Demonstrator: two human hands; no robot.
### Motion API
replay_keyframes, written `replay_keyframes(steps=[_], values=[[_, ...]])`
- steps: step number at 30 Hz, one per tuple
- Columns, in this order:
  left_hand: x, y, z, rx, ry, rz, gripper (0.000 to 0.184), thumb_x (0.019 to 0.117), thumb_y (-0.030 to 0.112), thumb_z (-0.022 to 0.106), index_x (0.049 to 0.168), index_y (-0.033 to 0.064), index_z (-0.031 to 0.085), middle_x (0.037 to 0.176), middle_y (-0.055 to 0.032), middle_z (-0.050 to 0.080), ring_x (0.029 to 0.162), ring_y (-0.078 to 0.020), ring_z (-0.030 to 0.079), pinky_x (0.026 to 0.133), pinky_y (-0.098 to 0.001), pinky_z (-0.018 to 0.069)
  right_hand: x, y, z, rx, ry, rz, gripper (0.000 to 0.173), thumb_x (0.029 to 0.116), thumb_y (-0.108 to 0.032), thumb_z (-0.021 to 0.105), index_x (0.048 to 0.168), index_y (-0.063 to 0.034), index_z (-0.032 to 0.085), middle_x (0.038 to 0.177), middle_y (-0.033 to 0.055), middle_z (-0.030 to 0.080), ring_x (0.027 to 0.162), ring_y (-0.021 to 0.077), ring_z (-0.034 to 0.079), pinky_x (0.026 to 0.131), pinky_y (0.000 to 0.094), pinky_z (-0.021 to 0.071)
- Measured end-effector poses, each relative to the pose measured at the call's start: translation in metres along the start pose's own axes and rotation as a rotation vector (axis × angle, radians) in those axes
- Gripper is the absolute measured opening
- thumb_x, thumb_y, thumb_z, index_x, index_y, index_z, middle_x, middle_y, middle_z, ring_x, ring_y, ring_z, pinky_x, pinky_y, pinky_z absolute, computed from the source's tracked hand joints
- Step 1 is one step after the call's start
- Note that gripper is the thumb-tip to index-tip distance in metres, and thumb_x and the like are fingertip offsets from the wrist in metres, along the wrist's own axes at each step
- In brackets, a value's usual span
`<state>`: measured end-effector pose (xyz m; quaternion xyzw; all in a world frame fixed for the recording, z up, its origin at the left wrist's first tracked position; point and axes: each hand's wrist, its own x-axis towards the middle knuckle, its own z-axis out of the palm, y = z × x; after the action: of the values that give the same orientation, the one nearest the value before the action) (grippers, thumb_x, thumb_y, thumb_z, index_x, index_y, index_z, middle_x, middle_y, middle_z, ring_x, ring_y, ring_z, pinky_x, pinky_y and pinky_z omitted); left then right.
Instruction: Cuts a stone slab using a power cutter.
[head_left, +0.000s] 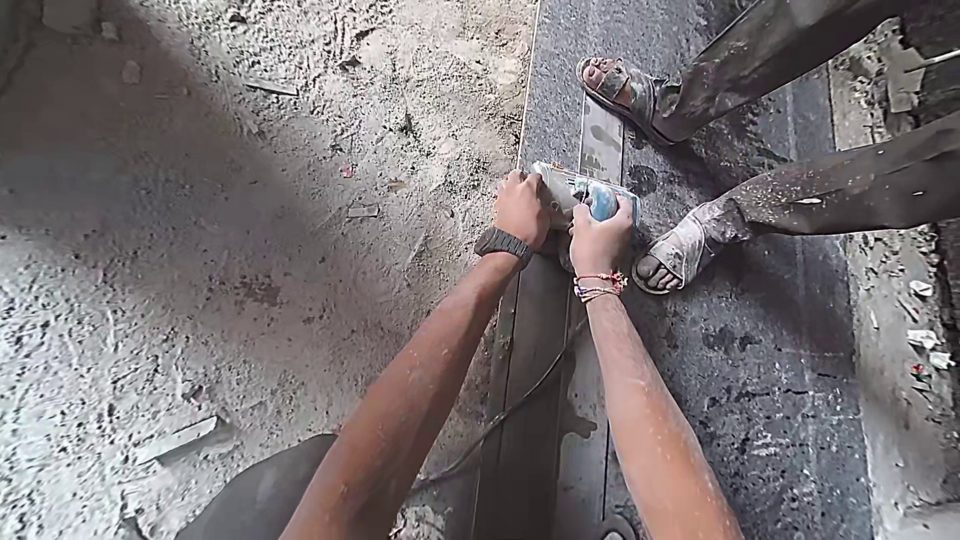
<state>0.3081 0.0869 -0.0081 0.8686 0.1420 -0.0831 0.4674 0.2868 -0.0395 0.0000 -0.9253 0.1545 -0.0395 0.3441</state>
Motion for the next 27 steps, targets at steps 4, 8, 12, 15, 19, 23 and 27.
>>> replay_keyframes(steps=[4, 8, 12, 15, 19, 23, 27], values=[[0.003, 0.003, -0.003, 0.014, -0.018, -0.024, 0.047, 0.0854, 0.019, 0.080, 0.127, 0.0025, 0.067, 0.135, -0.0256, 0.058, 0.129, -0.0414, 0.055, 0.108, -0.0572, 0.0461, 0.003, -0.005, 0.000, 0.003, -0.011, -0.010, 0.056, 0.0955, -0.035, 0.065, 0.142, -0.0096, 0.047, 0.100, 0.0187, 0.067, 0.079, 0.0336, 0.067, 0.066, 0.0536, 0.0542], [0.008, 0.002, -0.002, 0.021, -0.012, -0.011, 0.046, 0.0862, 0.018, 0.079, 0.127, 0.0020, 0.067, 0.134, -0.0264, 0.058, 0.129, -0.0429, 0.054, 0.107, -0.0568, 0.0461, 0.007, -0.012, 0.002, 0.015, -0.006, -0.035, 0.054, 0.0958, -0.031, 0.063, 0.140, -0.0048, 0.048, 0.106, 0.0210, 0.067, 0.086, 0.0354, 0.068, 0.072, 0.0556, 0.0541], [0.011, 0.003, -0.002, 0.030, -0.007, -0.005, 0.041, 0.0867, 0.015, 0.076, 0.125, 0.0025, 0.068, 0.133, -0.0252, 0.059, 0.127, -0.0420, 0.055, 0.106, -0.0558, 0.0471, 0.008, -0.005, 0.004, 0.022, 0.000, -0.024, 0.053, 0.0952, -0.033, 0.065, 0.140, -0.0112, 0.048, 0.105, 0.0185, 0.067, 0.081, 0.0340, 0.067, 0.067, 0.0542, 0.0546], [0.012, 0.004, -0.003, 0.021, -0.011, -0.007, 0.041, 0.0866, 0.013, 0.075, 0.125, 0.0020, 0.068, 0.134, -0.0255, 0.058, 0.127, -0.0423, 0.055, 0.105, -0.0559, 0.0470, 0.012, -0.011, 0.006, 0.056, 0.008, -0.073, 0.050, 0.0961, -0.027, 0.063, 0.140, -0.0056, 0.049, 0.107, 0.0206, 0.067, 0.083, 0.0339, 0.068, 0.069, 0.0530, 0.0562], [0.015, 0.002, -0.002, 0.001, -0.005, -0.007, 0.043, 0.0872, 0.016, 0.077, 0.127, 0.0017, 0.067, 0.134, -0.0260, 0.058, 0.127, -0.0432, 0.054, 0.106, -0.0559, 0.0467, 0.021, -0.012, 0.009, 0.050, 0.025, -0.078, 0.049, 0.0935, -0.024, 0.066, 0.137, -0.0048, 0.052, 0.107, 0.0189, 0.067, 0.085, 0.0313, 0.068, 0.072, 0.0507, 0.0563], [0.019, 0.005, -0.005, 0.015, -0.017, -0.018, 0.046, 0.0860, 0.015, 0.077, 0.128, 0.0015, 0.066, 0.135, -0.0262, 0.058, 0.130, -0.0433, 0.053, 0.107, -0.0566, 0.0464, 0.036, -0.015, 0.015, 0.075, 0.058, -0.074, 0.045, 0.0865, -0.016, 0.073, 0.128, -0.0047, 0.058, 0.104, 0.0139, 0.068, 0.083, 0.0242, 0.070, 0.076, 0.0455, 0.0585], [0.021, 0.005, -0.006, 0.010, -0.024, -0.029, 0.051, 0.0846, 0.017, 0.079, 0.130, 0.0003, 0.064, 0.139, -0.0274, 0.055, 0.132, -0.0444, 0.052, 0.108, -0.0583, 0.0450, 0.039, -0.017, 0.009, 0.071, -0.009, -0.113, 0.048, 0.0904, -0.019, 0.072, 0.132, -0.0014, 0.055, 0.109, 0.0166, 0.068, 0.085, 0.0245, 0.071, 0.077, 0.0431, 0.0597]])
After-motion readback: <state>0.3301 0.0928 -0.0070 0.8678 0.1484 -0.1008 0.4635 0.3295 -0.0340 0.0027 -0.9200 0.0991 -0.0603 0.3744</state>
